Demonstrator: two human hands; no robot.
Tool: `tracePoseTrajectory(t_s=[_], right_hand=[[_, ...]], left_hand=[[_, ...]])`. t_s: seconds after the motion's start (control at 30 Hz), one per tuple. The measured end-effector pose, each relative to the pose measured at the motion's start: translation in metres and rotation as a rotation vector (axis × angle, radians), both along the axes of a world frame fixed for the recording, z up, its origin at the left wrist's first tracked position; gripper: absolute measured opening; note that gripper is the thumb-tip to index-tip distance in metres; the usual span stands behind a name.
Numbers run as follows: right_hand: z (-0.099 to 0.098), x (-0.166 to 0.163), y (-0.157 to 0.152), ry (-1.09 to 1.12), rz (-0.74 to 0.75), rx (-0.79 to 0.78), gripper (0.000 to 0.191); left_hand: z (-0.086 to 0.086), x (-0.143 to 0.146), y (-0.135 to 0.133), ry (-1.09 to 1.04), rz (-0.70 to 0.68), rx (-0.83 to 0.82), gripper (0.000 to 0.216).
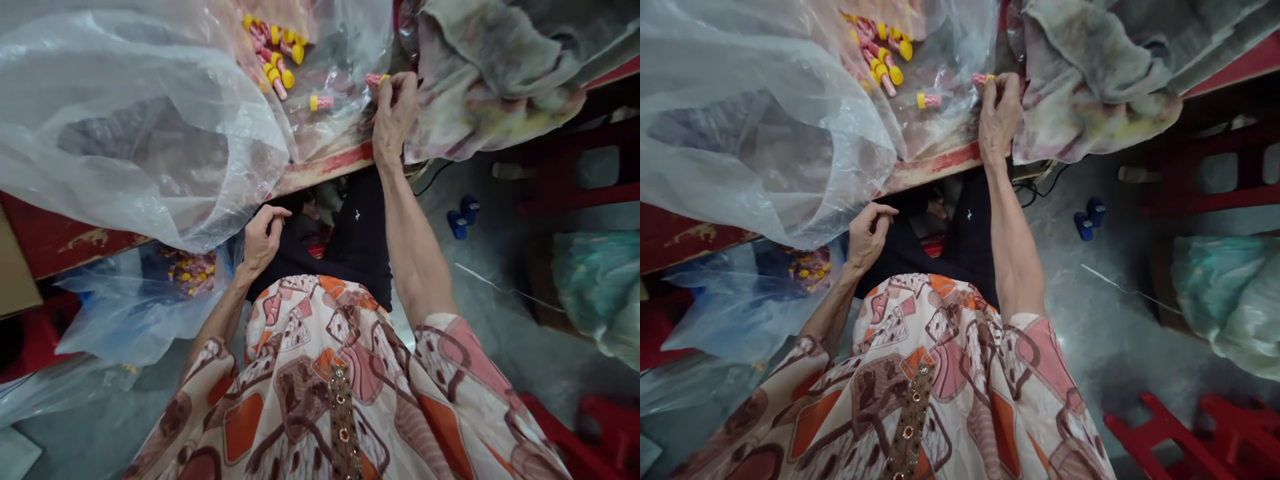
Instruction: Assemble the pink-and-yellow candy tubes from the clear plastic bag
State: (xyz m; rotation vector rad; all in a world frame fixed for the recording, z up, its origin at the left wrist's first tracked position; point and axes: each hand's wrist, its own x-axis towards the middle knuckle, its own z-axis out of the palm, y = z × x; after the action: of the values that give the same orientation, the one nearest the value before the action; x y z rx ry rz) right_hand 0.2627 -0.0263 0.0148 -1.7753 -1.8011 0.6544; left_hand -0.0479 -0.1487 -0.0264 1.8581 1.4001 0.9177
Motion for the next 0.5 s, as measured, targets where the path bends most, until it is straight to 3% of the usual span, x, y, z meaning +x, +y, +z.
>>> tracePoseTrajectory(t_s=[0.2, 0.3, 0.43, 0.5], right_hand=[[-0.029, -0.012, 0.043, -0.066, -0.480, -0.010, 0.010], [-0.038, -0.011, 0.052, -0.059, -0.486, 0.004, 0.010], [-0.034, -0.011, 0.047, 0.015, -0.490, -0.016, 0.010], [-0.031, -0.010, 0.049, 0.123, -0.399, -0.111, 0.009]], left_hand=[[-0.013, 0.013, 0.017, 0.086, -0.211, -0.194, 0.024], [-0.019, 0.024, 0.029, 0.078, -0.252, -0.282, 0.024], [-0.026, 0.037, 0.045, 0.091, -0.231, -0.482, 0.024], [-0.032, 0.044, 0.053, 0.115, -0.239, -0.573, 0.025]])
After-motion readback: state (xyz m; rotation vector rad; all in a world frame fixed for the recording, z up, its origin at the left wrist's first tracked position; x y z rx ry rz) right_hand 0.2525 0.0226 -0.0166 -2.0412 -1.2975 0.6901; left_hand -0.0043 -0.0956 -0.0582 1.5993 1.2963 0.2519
